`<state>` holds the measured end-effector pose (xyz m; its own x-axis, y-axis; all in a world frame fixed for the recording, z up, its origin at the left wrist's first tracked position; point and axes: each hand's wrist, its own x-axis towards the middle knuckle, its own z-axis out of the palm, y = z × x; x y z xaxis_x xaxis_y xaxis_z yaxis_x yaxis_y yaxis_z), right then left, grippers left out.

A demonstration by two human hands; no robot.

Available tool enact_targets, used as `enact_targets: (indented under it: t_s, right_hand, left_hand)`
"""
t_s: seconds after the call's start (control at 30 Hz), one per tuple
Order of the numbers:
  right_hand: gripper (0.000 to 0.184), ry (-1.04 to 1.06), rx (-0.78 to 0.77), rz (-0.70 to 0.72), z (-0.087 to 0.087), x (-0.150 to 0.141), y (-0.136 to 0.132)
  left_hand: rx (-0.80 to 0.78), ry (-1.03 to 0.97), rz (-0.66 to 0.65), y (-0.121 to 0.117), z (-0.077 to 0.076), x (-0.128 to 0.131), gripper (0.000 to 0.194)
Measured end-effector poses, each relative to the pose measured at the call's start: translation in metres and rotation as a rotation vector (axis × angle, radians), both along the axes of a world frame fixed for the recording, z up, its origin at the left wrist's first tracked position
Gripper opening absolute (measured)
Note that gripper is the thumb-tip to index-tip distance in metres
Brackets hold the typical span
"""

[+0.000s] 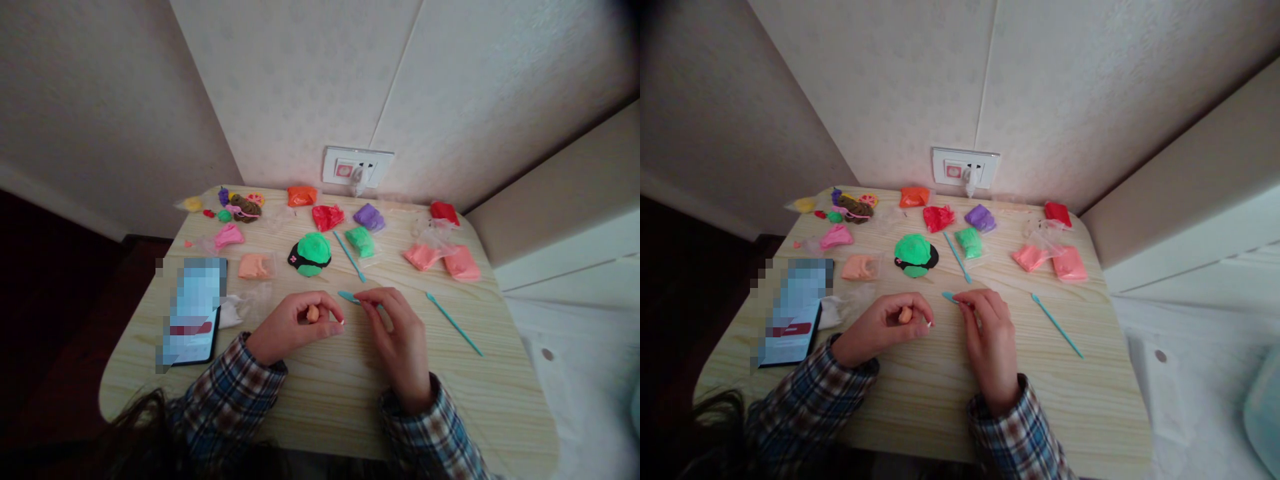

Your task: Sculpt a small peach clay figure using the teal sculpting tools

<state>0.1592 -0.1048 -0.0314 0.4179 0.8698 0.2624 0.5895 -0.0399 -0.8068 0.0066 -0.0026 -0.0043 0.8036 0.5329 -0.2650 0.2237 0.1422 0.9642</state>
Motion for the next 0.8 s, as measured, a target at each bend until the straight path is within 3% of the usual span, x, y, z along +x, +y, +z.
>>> enact_targets:
  t_s: [0.2,0.33,0.5,0.8]
  right_hand:
    - [0.009,-0.128,-0.008,-0.056,0.001,-0.001,0.0]
    - [0.008,0.085,0.067,0.046,0.009,-0.001,-0.002]
    - [0.009,0.316,0.03,0.259,0.014,-0.005,-0.002]
    - [0.011,0.453,0.058,0.284,0.013,-0.01,-0.001]
  left_hand:
    - [-0.006,-0.021,0.018,0.002,0.001,-0.001,0.018]
    - [-0.047,-0.025,0.029,0.002,-0.001,-0.001,0.024]
    - [-0.036,-0.042,0.052,0.001,-0.005,0.001,0.036]
    - [-0.058,-0.097,0.073,-0.002,-0.008,0.001,0.042]
